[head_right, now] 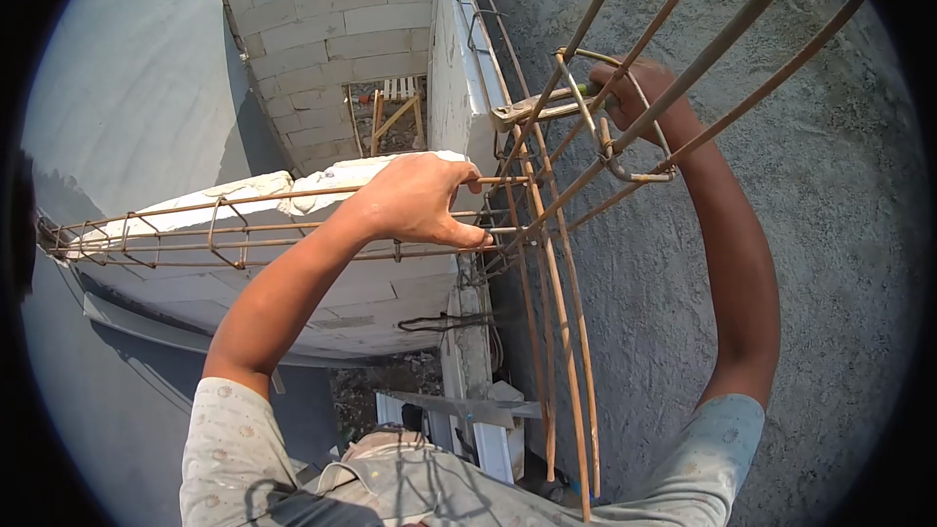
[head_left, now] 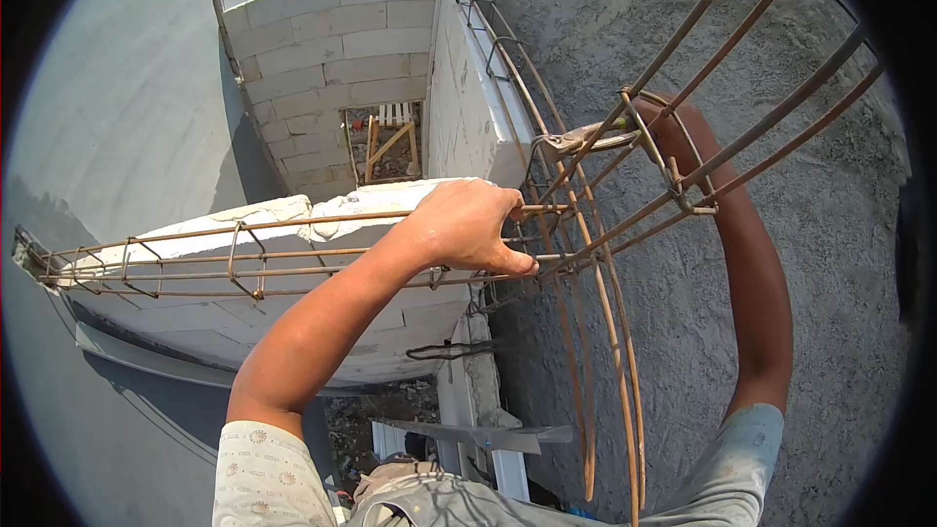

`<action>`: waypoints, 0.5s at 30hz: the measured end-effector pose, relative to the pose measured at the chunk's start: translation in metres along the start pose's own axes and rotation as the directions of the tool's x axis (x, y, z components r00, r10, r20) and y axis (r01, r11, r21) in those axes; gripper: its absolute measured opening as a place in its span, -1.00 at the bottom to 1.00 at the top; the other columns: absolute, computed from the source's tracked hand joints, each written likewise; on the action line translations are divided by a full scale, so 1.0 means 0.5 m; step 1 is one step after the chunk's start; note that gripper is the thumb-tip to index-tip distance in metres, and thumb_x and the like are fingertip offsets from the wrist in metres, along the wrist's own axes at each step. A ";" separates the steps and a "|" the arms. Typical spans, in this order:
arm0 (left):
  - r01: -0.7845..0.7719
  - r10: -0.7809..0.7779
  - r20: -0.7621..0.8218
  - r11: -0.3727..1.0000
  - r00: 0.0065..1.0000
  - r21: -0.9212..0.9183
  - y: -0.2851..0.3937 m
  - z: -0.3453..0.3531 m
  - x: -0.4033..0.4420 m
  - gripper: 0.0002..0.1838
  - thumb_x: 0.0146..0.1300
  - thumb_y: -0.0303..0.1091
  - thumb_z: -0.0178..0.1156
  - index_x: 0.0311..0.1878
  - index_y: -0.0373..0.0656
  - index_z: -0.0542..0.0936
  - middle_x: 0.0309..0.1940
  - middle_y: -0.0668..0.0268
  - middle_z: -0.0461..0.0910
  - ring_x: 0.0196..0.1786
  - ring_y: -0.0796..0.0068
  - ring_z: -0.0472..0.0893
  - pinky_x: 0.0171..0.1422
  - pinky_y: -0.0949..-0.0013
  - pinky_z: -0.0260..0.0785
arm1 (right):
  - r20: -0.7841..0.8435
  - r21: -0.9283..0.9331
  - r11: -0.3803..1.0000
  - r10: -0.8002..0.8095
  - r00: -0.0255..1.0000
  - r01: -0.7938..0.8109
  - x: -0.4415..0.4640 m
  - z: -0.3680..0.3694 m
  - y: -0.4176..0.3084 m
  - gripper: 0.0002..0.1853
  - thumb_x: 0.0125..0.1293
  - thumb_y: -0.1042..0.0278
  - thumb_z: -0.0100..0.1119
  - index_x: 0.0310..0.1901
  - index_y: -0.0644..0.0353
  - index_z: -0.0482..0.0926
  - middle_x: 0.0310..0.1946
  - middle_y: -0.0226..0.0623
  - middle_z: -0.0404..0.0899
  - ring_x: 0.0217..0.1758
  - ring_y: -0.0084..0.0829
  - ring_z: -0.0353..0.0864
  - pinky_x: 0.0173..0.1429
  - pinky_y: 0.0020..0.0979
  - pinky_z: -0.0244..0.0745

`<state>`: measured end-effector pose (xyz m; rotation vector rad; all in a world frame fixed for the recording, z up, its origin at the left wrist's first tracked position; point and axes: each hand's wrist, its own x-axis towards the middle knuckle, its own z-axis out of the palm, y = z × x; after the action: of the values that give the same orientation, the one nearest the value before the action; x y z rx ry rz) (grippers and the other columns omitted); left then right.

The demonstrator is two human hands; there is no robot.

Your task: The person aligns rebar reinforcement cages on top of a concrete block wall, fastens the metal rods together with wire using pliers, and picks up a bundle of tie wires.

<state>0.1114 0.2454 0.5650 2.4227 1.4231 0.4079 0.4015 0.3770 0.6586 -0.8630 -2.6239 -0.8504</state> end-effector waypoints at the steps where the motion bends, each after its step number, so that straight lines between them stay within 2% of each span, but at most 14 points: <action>1: 0.003 -0.003 0.010 1.000 1.000 -0.001 0.003 -0.002 -0.001 -0.17 -0.07 0.33 0.37 0.02 -0.29 0.65 -0.31 0.00 0.68 -0.13 0.00 0.70 0.01 0.10 0.52 | 0.021 -0.015 0.999 -0.049 0.999 0.049 0.015 -0.006 0.000 -0.86 0.18 0.38 0.27 -0.21 0.09 0.69 -0.34 -0.26 0.66 -0.21 -0.23 0.69 -0.15 -0.18 0.63; 2: 0.004 -0.004 0.013 1.000 1.000 -0.003 0.002 -0.002 -0.002 -0.17 -0.07 0.32 0.37 0.02 -0.30 0.65 -0.31 0.00 0.68 -0.12 0.00 0.70 0.01 0.10 0.52 | -0.083 -0.020 0.986 -0.165 0.983 0.164 0.028 -0.007 0.005 -0.90 0.22 0.42 0.22 -0.25 0.10 0.68 -0.35 -0.27 0.64 -0.24 -0.21 0.68 -0.15 -0.18 0.64; 5: -0.004 0.004 0.017 1.000 1.000 0.002 0.002 0.003 -0.002 -0.17 -0.07 0.32 0.38 0.01 -0.31 0.65 -0.31 0.00 0.68 -0.12 0.00 0.70 0.00 0.10 0.52 | 0.246 -0.199 0.979 0.003 0.969 0.047 0.077 0.023 0.042 -0.91 0.24 0.34 0.27 -0.26 0.08 0.58 -0.37 -0.30 0.56 -0.18 -0.23 0.64 -0.14 -0.23 0.62; 6: -0.014 0.014 0.011 1.000 1.000 0.008 0.000 0.004 -0.002 -0.16 -0.07 0.33 0.38 0.01 -0.31 0.65 -0.31 -0.01 0.68 -0.12 0.00 0.70 0.00 0.09 0.52 | 0.219 -0.293 0.955 0.025 0.975 0.041 0.082 0.023 0.045 -0.88 0.26 0.31 0.26 -0.24 0.09 0.56 -0.37 -0.31 0.55 -0.17 -0.23 0.63 -0.10 -0.20 0.59; 9: 0.001 -0.001 0.030 1.000 1.000 -0.003 0.002 -0.006 0.001 -0.16 -0.08 0.32 0.39 0.01 -0.32 0.65 -0.31 -0.01 0.68 -0.12 -0.01 0.70 0.00 0.09 0.52 | -0.064 -0.040 0.973 -0.230 0.971 0.228 0.078 0.005 0.042 -0.90 0.31 0.32 0.21 -0.21 0.09 0.53 -0.36 -0.32 0.55 -0.14 -0.22 0.63 -0.03 -0.18 0.56; 11: 0.009 -0.008 0.037 1.000 0.999 -0.016 -0.001 -0.005 -0.001 -0.16 -0.08 0.32 0.39 0.00 -0.33 0.65 -0.30 -0.02 0.68 -0.12 -0.02 0.70 0.01 0.09 0.52 | 0.017 -0.081 0.972 -0.219 0.976 0.219 0.078 0.028 0.049 -0.92 0.34 0.33 0.16 -0.20 0.08 0.51 -0.34 -0.32 0.54 -0.13 -0.23 0.61 0.00 -0.20 0.53; 13: -0.015 0.015 0.014 1.000 1.000 -0.022 -0.004 0.000 0.001 -0.16 -0.07 0.32 0.39 0.00 -0.33 0.65 -0.30 -0.03 0.68 -0.11 -0.02 0.70 0.03 0.09 0.52 | 0.111 -0.288 0.944 -0.135 0.985 0.162 0.071 0.043 0.050 -0.92 0.33 0.33 0.15 -0.21 0.09 0.50 -0.33 -0.32 0.51 -0.14 -0.24 0.59 0.00 -0.22 0.51; 14: -0.010 0.010 0.033 1.000 0.999 -0.004 -0.002 0.000 0.002 -0.16 -0.07 0.32 0.39 0.00 -0.34 0.65 -0.30 -0.03 0.68 -0.10 -0.02 0.70 0.04 0.09 0.52 | 0.041 -0.359 0.930 0.098 0.994 -0.076 0.077 0.017 0.006 -0.93 0.35 0.33 0.13 -0.22 0.09 0.50 -0.33 -0.32 0.50 -0.15 -0.28 0.58 0.02 -0.25 0.47; 15: 0.002 -0.003 0.039 1.000 0.999 0.010 -0.001 -0.004 0.005 -0.16 -0.07 0.32 0.39 0.01 -0.34 0.65 -0.30 -0.03 0.68 -0.10 -0.02 0.70 0.05 0.09 0.52 | 0.008 -0.274 0.961 -0.043 0.999 0.044 0.085 0.001 0.017 -0.93 0.36 0.33 0.12 -0.21 0.09 0.50 -0.32 -0.33 0.50 -0.15 -0.29 0.57 0.03 -0.25 0.47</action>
<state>0.1113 0.2478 0.5668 2.4233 1.4149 0.3509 0.3727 0.4025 0.6790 -0.8734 -2.5730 -1.2481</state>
